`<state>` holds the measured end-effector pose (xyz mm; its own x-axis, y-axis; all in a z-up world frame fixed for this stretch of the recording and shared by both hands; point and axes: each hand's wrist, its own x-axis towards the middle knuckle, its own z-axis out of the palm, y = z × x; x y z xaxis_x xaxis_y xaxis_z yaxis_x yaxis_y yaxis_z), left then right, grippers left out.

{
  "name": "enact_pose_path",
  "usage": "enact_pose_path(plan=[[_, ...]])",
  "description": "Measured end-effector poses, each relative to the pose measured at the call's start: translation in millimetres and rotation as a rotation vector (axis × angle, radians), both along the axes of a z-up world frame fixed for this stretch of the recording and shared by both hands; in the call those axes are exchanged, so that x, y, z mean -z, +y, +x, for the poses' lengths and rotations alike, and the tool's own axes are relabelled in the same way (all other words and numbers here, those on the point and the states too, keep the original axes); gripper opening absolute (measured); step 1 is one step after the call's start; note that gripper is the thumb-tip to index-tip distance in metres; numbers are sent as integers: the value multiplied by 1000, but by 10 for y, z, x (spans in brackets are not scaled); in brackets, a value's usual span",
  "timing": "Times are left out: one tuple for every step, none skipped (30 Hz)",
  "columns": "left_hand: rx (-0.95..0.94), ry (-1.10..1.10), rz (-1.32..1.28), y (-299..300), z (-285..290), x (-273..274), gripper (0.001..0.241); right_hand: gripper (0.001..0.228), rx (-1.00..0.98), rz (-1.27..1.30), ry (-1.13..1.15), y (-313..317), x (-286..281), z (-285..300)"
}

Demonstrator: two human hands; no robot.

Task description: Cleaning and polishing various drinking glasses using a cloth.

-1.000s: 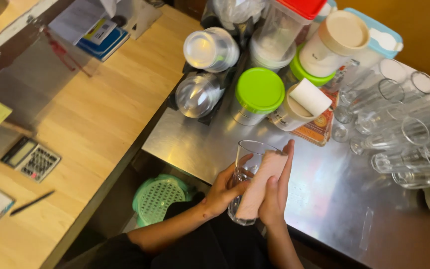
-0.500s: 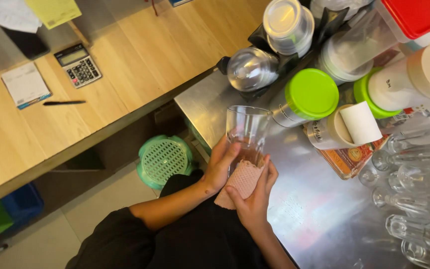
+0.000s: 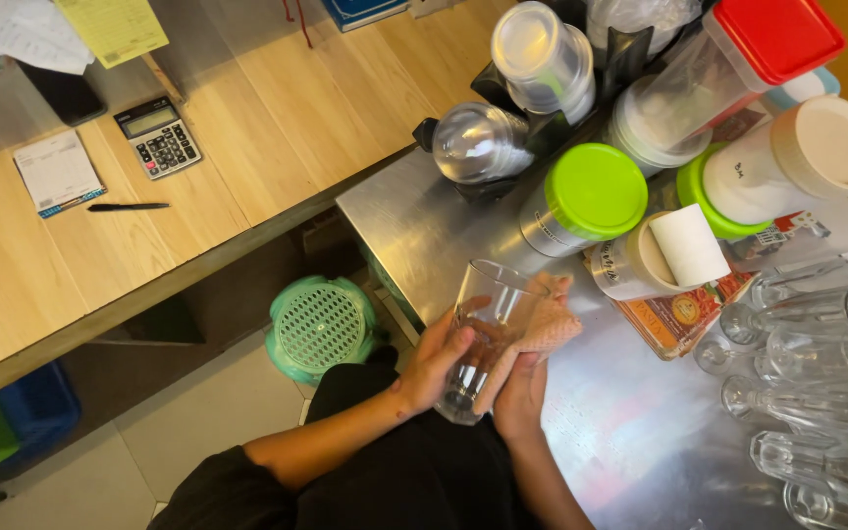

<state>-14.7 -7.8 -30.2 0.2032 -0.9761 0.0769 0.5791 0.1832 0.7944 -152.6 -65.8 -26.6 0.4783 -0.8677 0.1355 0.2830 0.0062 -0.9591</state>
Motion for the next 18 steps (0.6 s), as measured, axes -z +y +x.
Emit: enact_pose_path(plan=[[7, -2, -1, 2, -15, -37, 72, 82, 7, -1, -2, -49, -7, -52], [64, 68, -7, 4, -30, -73, 71, 83, 11, -22, -6, -98, -13, -105], [125, 139, -12, 11, -45, -111, 71, 84, 19, -44, -9, -135, -21, -162], [136, 138, -11, 14, -42, -125, 71, 84, 30, -44, -10, -109, -168, -115], [159, 167, -27, 13, -42, -137, 72, 85, -8, -72, 12, -85, -313, -72], [183, 196, -42, 13, -42, -150, 73, 88, -46, -100, 35, -62, -460, -30], [195, 191, -44, -9, -5, -185, 73, 88, -33, -103, 31, -39, -586, 39], [170, 176, -39, -31, 33, -220, 75, 79, 65, -471, 212, -16, -713, 108], [143, 163, -32, -41, 63, -253, 77, 72, 164, -833, 401, 15, -838, 170], [154, 161, -31, -34, 97, -273, 77, 72, 175, -832, 403, 49, -806, 164], [133, 117, -77, -35, 135, -292, 83, 66, 153, -864, 466, 75, -773, 162], [112, 74, -124, -39, 174, -312, 88, 60, 130, -894, 528, 99, -740, 162], [124, 70, -123, -60, 188, -307, 88, 60, 143, -891, 530, 75, -758, 174], [108, 14, -162, -81, 202, -300, 90, 59, 142, -881, 556, 50, -774, 185], [89, -36, -196, -76, 190, -286, 93, 58, 135, -866, 587, 47, -788, 175], [99, -34, -191, -48, 168, -261, 93, 58, 141, -858, 592, 72, -914, 186], [97, 33, -118, -51, 162, -240, 90, 56, 82, -801, 628, 67, -1043, 212], [96, 98, -45, -55, 157, -222, 86, 56, 22, -743, 662, 62, -1174, 237]])
